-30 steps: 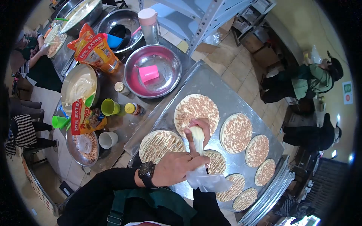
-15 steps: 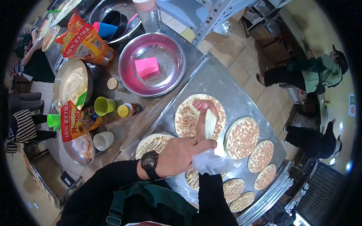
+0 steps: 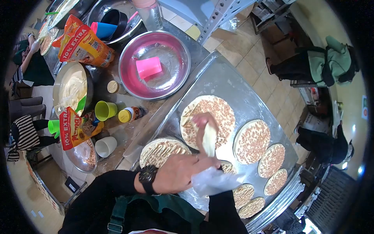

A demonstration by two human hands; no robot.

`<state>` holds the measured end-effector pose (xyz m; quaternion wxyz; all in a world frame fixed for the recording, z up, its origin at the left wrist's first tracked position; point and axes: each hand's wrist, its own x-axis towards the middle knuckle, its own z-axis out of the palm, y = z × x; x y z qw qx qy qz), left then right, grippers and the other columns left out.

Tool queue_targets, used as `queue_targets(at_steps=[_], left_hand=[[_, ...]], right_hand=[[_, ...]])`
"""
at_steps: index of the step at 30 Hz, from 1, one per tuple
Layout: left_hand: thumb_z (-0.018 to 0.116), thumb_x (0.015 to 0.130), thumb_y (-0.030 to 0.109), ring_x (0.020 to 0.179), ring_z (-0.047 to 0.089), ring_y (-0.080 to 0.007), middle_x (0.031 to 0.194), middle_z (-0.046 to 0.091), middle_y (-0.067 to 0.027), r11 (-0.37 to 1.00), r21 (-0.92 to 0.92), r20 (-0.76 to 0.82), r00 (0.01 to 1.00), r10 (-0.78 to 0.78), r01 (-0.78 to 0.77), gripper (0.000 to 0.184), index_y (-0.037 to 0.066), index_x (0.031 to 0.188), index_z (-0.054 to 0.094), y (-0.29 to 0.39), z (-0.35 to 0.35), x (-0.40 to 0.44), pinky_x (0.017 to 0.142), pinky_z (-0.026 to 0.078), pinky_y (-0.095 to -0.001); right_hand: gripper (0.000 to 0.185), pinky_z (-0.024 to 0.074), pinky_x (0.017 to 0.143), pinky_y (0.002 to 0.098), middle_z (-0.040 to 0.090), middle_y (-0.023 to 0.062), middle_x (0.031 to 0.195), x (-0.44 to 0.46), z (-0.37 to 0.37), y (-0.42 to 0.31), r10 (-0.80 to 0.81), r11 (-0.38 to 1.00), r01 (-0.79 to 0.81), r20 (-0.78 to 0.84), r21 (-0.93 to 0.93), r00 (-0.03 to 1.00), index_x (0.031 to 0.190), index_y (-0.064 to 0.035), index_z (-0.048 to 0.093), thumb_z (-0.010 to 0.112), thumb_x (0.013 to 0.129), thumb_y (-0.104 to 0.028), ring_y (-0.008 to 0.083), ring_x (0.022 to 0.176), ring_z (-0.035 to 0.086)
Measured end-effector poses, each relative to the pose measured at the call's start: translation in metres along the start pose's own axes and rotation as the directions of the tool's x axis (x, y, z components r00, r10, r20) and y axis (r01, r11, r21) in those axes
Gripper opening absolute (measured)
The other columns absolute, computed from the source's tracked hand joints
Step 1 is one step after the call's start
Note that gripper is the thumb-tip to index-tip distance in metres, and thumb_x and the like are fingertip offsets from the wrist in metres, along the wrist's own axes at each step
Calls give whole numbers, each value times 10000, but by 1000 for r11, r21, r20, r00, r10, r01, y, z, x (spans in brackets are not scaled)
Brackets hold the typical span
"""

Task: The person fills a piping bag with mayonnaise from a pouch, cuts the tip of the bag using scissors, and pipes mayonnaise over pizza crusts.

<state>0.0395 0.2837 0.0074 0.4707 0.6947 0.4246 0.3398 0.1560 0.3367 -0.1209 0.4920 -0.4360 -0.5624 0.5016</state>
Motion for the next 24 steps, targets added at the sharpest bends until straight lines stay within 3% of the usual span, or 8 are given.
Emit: queue_targets(at_steps=[2,4,10,12,15,18,21,24], left_hand=[[563,768,137,655,606,-272,754,580,-88,1000,7,-83,996,11,-10,311,113,1075,515,-8,10,14,536,473,-363],[592,788,223,589,595,-280,700,580,-99,998,48,-155,987,40,-33,292,155,1067,536,-19,20,26,506,450,-357],[585,792,231,670,627,-286,873,628,-106,991,-127,-6,999,-47,46,327,149,1105,533,-5,24,5,569,487,-361],[597,781,226,668,628,-284,897,631,-100,990,-115,69,995,-70,78,353,153,1120,535,2,23,-9,571,491,-352],[596,777,204,667,629,-278,879,629,-94,988,-137,54,997,-60,67,348,157,1117,536,5,23,-14,563,489,-354],[595,772,173,649,624,-283,852,624,-94,993,-109,28,998,-51,54,337,150,1102,533,1,26,5,548,485,-362],[575,775,149,647,613,-291,817,615,-111,999,-28,-115,993,21,-25,325,128,1095,523,-6,34,33,535,467,-371],[568,779,155,651,615,-286,811,619,-106,997,-30,-143,988,65,-70,324,128,1097,512,-9,40,35,525,468,-371]], right_hand=[[377,421,879,377,463,89,754,21,-11,4,56,993,-64,-79,-101,995,751,-51,399,357,955,-366,190,788,501],[373,413,885,361,464,87,769,41,-15,-2,-68,991,55,-101,-125,993,756,-47,400,345,960,-354,191,798,502],[371,440,863,379,440,75,753,-3,-11,5,-16,999,17,-48,27,999,761,-44,396,316,966,-344,188,798,505],[472,450,788,350,474,78,720,-29,2,-10,73,996,-71,-43,47,996,703,-35,438,374,929,-445,175,719,489],[490,448,782,350,475,78,719,-38,-1,-17,143,988,-144,-17,-64,990,701,-28,448,373,923,-459,178,736,499],[498,431,796,331,488,80,744,-5,-18,-2,-32,999,29,-82,-43,996,757,-14,471,357,926,-468,182,785,524],[499,404,775,276,497,70,760,35,-28,-18,-49,974,4,-195,-227,980,767,-28,472,338,929,-480,172,787,524],[488,393,749,258,502,66,766,36,-34,-10,-76,975,27,-218,-219,973,772,-33,474,329,936,-469,169,792,527]])
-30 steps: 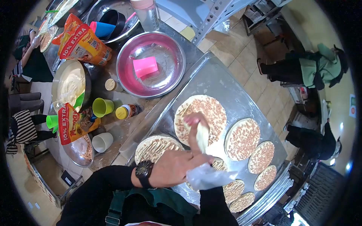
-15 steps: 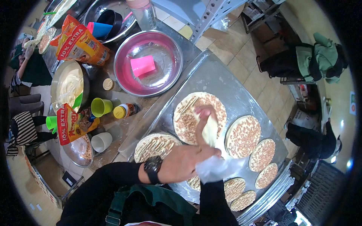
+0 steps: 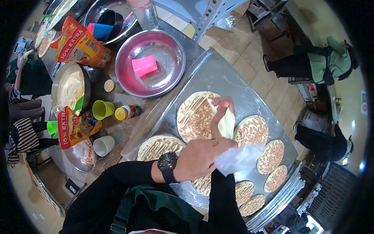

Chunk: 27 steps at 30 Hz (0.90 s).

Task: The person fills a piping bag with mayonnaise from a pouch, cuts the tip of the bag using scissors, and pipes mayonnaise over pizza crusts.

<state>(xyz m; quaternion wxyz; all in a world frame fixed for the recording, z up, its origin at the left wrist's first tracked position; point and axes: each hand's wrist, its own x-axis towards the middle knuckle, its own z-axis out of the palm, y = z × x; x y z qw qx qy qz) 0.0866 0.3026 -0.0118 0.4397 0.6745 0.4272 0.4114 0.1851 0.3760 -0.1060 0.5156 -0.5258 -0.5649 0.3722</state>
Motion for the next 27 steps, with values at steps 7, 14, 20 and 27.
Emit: queue_targets(at_steps=[7,14,20,27], left_hand=[[573,786,182,675,625,-281,877,631,-91,983,-148,208,975,-76,108,319,122,1095,527,22,-14,-44,541,487,-366],[578,741,109,676,612,-304,768,611,-127,996,-47,97,993,-67,71,377,107,1112,508,10,2,-1,577,477,-374],[571,749,104,682,616,-303,854,622,-131,998,-63,78,997,-3,8,379,101,1122,501,6,18,-7,570,487,-374],[574,736,76,725,616,-307,929,605,-99,976,-170,271,959,-86,136,357,76,1083,490,25,0,-46,581,495,-385]], right_hand=[[472,445,758,325,481,81,700,-96,-2,-23,219,967,-246,279,66,935,743,-12,454,334,948,-420,189,718,519],[385,441,891,389,444,85,860,-13,-12,-34,199,978,-204,120,29,972,803,-23,412,350,949,-375,188,870,492],[457,452,842,341,469,85,817,-31,-12,-21,157,985,-162,86,58,984,811,-9,432,294,948,-423,183,873,511],[487,440,758,334,459,78,704,-104,-18,-4,162,971,-195,217,137,963,732,-19,448,337,943,-444,181,691,486]])
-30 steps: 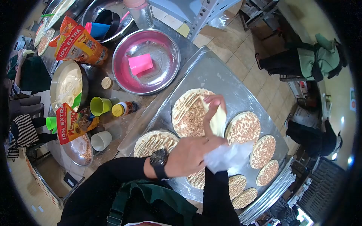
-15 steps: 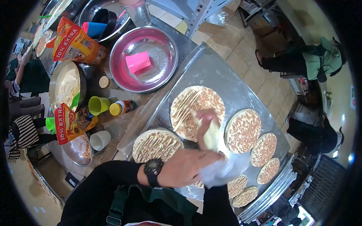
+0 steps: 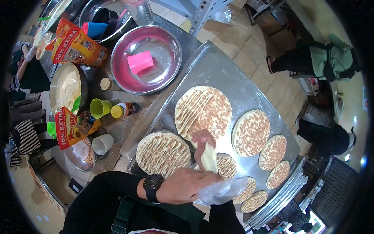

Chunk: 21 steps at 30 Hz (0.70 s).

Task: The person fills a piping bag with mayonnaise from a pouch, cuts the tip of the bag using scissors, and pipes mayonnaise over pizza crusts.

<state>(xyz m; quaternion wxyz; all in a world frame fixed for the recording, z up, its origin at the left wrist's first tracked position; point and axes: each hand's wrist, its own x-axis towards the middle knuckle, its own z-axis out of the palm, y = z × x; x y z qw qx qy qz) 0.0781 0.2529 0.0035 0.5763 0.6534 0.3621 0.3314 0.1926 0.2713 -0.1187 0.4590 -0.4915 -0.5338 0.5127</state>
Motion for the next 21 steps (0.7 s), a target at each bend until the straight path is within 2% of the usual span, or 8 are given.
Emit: queue_targets(at_steps=[4,8,11,13,15,18,19,21], left_hand=[[572,736,83,702,611,-299,875,604,-102,994,105,-79,996,45,-36,392,98,1116,480,-7,1,32,571,483,-380],[580,726,87,668,604,-298,849,593,-111,973,212,-178,975,134,-95,420,111,1134,484,-19,8,65,563,475,-373],[592,718,91,636,597,-307,838,584,-109,980,184,-162,981,110,-80,407,112,1113,497,-13,12,50,544,469,-374],[600,717,110,638,605,-299,903,603,-96,992,95,-134,986,98,-86,417,112,1122,500,-9,19,28,545,478,-371],[597,719,106,673,623,-284,983,617,-93,999,3,-26,999,47,-47,422,107,1130,501,-5,20,9,569,494,-362],[589,722,89,690,629,-280,987,625,-91,1000,-9,35,999,6,-6,400,93,1115,513,0,17,2,590,502,-358],[585,724,87,690,628,-282,967,627,-94,1000,4,3,1000,11,-11,395,89,1112,514,0,17,5,594,500,-360],[579,726,84,691,626,-284,926,631,-99,999,33,-64,998,27,-25,386,81,1107,515,-4,18,21,602,497,-364]], right_hand=[[439,433,765,331,458,75,732,60,-19,-13,-184,965,163,-91,-205,979,768,-29,433,316,958,-407,170,737,484],[468,384,829,324,456,80,771,94,-32,-15,-173,967,125,-208,-224,963,797,-34,428,280,955,-448,192,840,504],[442,387,829,317,463,80,768,72,-29,-12,-86,985,53,-205,-166,975,802,-35,436,305,958,-426,193,830,509],[435,404,803,312,464,76,757,36,-23,-17,-25,979,4,-99,-202,995,787,-27,441,307,962,-403,191,799,507],[435,417,764,310,468,76,744,3,-15,-11,17,996,-19,-23,-89,1000,766,-25,445,301,964,-384,188,762,501],[436,420,748,314,456,74,721,-8,-12,1,-11,998,15,-54,60,998,758,-22,444,296,965,-377,189,738,495],[433,420,738,319,451,72,713,2,-18,-7,-38,997,34,-46,-73,998,755,-28,435,301,965,-382,187,729,495],[439,419,736,322,445,68,709,33,-28,-9,-151,982,134,-127,-135,980,743,-34,421,308,961,-398,187,723,494]])
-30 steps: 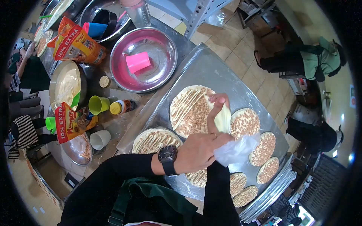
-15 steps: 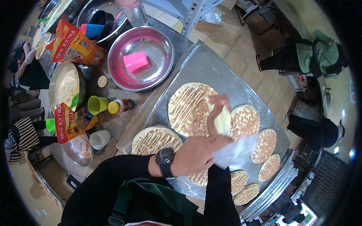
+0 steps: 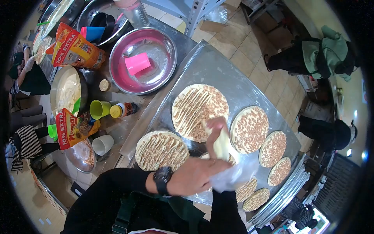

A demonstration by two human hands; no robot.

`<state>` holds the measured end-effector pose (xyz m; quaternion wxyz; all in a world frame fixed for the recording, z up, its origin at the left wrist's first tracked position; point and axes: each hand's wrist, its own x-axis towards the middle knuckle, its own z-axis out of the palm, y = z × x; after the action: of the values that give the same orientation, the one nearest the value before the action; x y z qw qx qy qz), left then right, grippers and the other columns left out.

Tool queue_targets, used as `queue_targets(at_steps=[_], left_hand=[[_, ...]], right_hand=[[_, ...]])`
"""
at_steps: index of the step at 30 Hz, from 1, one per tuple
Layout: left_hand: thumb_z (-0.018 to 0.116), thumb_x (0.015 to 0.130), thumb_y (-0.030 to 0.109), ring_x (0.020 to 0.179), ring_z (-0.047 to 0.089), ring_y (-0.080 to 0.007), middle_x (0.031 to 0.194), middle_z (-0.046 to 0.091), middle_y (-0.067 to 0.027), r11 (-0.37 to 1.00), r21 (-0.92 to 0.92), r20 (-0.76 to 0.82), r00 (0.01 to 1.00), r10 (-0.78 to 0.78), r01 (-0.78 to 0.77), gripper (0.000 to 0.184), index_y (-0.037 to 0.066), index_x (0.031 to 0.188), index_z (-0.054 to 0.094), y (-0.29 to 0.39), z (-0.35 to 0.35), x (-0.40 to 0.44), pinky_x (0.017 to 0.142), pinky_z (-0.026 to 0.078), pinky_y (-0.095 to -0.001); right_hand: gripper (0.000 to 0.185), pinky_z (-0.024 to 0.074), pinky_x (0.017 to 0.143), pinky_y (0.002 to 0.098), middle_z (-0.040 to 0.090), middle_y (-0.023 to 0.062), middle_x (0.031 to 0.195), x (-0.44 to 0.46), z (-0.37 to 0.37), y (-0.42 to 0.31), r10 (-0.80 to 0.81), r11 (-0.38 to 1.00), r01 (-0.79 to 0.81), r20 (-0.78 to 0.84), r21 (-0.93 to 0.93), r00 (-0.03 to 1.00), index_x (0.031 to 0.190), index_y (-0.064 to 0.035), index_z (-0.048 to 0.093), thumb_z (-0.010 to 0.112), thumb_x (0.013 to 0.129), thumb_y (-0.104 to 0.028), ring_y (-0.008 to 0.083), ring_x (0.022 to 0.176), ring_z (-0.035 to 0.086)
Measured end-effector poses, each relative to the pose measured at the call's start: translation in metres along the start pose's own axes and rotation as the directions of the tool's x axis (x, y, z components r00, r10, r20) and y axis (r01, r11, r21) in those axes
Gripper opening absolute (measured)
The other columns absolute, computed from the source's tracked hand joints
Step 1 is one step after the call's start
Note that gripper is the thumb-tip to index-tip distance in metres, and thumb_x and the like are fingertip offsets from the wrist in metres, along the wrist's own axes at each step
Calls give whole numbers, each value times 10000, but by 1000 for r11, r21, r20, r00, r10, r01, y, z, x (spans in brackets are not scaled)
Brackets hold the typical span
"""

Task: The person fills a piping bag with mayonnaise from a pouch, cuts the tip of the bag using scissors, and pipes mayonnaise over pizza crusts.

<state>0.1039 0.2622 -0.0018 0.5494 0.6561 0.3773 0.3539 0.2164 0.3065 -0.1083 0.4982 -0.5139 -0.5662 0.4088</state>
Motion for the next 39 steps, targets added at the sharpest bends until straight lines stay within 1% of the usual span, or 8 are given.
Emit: queue_targets(at_steps=[7,13,15,21,27,32,36,39], left_hand=[[566,719,63,663,594,-324,882,599,-122,987,136,-155,982,111,-90,372,86,1085,503,-14,14,45,579,462,-392],[569,721,96,727,609,-304,992,610,-85,1000,-16,97,995,-21,23,383,77,1097,498,4,11,-10,602,488,-381],[572,719,100,725,608,-306,989,612,-85,999,-43,117,993,-19,24,392,81,1104,498,4,12,-13,603,488,-377],[576,701,54,706,597,-323,907,618,-131,995,103,-5,1000,13,-12,424,90,1116,499,-3,18,27,594,465,-393],[573,706,49,700,597,-323,923,612,-123,992,97,-108,989,96,-86,399,84,1096,498,-12,30,42,594,466,-403],[563,714,60,715,608,-315,958,613,-88,999,-43,136,991,-18,25,389,69,1098,506,4,29,0,619,485,-395],[564,711,52,734,607,-316,945,612,-111,1000,-28,121,993,-8,11,407,75,1113,503,6,29,-4,627,481,-390],[570,707,45,753,601,-321,941,610,-125,998,64,37,999,14,-16,417,77,1116,500,0,32,17,638,474,-395]], right_hand=[[418,408,768,318,444,69,732,57,-15,18,-63,996,50,-174,-78,983,765,-46,415,307,966,-397,182,749,484],[447,439,668,316,455,80,696,-36,-9,-5,137,986,-133,35,-101,990,734,-23,426,306,966,-385,178,684,479],[487,420,666,309,457,84,692,-53,-7,24,87,958,-81,-10,275,996,720,-31,425,319,948,-448,183,681,483],[486,404,720,312,456,85,699,24,-26,18,-23,989,1,-148,-146,989,751,-32,419,269,958,-446,195,710,485],[374,396,763,316,413,76,729,47,-35,19,-81,990,59,-175,-128,981,766,-53,407,364,966,-367,181,727,453],[379,405,652,267,450,67,677,-43,-26,17,94,995,-92,-88,25,992,723,-42,420,380,961,-334,159,682,482],[342,409,657,272,457,77,668,-43,-23,-9,177,979,-184,-81,-90,981,721,-35,431,375,966,-267,174,660,487],[361,401,699,294,438,69,688,-5,-37,17,40,989,-57,-118,-139,992,746,-42,410,336,976,-310,175,675,457]])
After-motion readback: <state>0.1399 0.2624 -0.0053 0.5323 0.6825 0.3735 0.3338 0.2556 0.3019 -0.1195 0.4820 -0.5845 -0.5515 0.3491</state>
